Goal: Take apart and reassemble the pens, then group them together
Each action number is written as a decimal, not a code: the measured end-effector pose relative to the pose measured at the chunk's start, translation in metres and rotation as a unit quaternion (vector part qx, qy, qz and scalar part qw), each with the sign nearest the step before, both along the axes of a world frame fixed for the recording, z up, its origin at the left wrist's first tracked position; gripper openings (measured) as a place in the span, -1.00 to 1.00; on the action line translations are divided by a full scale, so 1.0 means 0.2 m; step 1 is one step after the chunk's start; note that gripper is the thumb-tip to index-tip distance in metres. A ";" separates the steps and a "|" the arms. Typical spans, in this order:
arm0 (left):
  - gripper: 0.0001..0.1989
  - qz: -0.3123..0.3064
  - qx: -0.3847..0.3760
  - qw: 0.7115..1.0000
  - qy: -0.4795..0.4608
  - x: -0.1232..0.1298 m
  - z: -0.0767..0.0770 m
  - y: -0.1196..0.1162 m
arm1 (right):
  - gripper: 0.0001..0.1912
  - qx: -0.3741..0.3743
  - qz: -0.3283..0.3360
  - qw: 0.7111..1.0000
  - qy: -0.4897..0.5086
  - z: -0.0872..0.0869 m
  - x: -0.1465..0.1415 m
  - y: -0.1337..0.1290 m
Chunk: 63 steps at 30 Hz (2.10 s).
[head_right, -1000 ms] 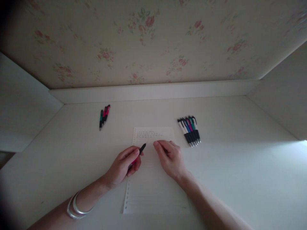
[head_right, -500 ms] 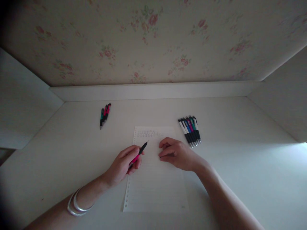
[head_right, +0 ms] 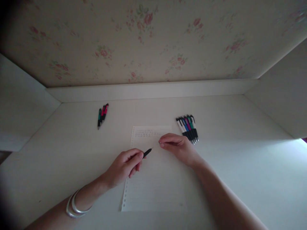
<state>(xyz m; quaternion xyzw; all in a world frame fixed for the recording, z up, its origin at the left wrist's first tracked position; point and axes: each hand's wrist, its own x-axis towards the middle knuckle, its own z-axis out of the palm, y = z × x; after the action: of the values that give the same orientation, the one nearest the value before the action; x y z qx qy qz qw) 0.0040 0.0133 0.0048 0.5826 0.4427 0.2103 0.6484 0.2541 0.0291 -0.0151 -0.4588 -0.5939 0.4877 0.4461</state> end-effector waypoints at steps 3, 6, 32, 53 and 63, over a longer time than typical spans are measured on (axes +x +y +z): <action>-0.59 -0.006 0.002 1.000 0.015 0.00 0.01 0.00 | -0.89 -0.022 0.025 0.999 0.003 0.02 -0.02 -0.01; -0.59 -0.013 0.004 0.999 0.029 0.01 0.01 -0.01 | -0.88 -0.039 0.042 0.998 0.015 0.04 -0.04 -0.01; -0.62 -0.040 0.064 0.994 0.078 0.02 0.05 -0.01 | -0.70 -0.026 0.135 0.985 -0.106 0.08 -0.08 -0.02; -0.61 -0.039 0.062 0.994 0.083 0.03 0.07 -0.01 | -0.58 0.011 0.138 0.977 -0.164 0.09 -0.09 -0.03; -0.62 -0.047 0.065 0.993 0.082 0.03 0.07 -0.01 | -0.65 -0.008 0.158 0.981 -0.116 0.09 -0.08 -0.03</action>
<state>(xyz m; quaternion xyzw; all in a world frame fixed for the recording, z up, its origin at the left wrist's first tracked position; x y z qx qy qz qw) 0.0094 0.0109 0.0183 0.6588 0.4517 0.1595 0.5801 0.2375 0.0229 0.0025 -0.4161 -0.7024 0.5004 0.2882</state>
